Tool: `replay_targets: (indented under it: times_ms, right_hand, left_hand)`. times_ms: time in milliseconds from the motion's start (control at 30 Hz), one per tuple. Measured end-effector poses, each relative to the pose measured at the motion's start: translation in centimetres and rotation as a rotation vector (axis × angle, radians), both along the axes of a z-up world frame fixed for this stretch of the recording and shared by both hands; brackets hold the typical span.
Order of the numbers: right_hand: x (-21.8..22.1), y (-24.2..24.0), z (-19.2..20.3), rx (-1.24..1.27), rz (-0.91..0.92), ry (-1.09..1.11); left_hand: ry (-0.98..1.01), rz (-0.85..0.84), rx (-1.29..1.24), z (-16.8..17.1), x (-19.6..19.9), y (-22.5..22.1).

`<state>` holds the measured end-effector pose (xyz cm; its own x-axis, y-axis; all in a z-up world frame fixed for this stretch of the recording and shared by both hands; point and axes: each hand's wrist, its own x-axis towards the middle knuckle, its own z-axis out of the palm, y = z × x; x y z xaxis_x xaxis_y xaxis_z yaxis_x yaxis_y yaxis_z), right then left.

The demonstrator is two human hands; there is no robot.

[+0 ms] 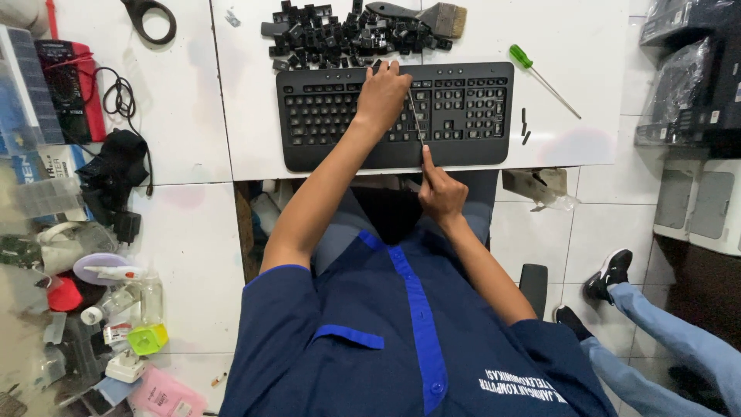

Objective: Removing individual keys from a computer keyboard using a flathead screwdriver as a prying tool.

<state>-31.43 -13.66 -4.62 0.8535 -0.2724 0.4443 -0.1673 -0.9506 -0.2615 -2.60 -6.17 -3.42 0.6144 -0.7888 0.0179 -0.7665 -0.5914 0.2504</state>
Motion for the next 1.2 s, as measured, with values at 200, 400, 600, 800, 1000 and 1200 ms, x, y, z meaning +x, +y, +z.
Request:
replay_targets:
  times_ms: [200,400,600,800,1000,1200]
  right_hand:
    - [0.0,-0.9,4.5,0.319,-0.077,0.331]
    - [3.0,-4.8,12.7,0.221,0.013,0.71]
    - [11.1,-6.7,25.2,0.06,0.102,1.117]
    - [19.1,-5.9,28.3,-0.271,0.181,1.211]
    - [17.4,-1.4,25.6,-0.358,0.208,1.155]
    - [19.0,-2.2,24.5,-0.364,0.221,1.129]
  left_hand:
    - [0.007,-0.011,0.013,0.0,0.4,0.1]
    - [0.176,0.029,-0.106,0.4,0.5,0.9]
    - [0.169,0.053,-0.159,-0.7,0.6,0.8]
    - [0.168,0.061,-0.19,-0.6,0.5,0.7]
    - [0.107,0.061,-0.17,-1.8,0.6,0.4]
    - [0.111,0.066,-0.203,-1.2,0.6,0.6]
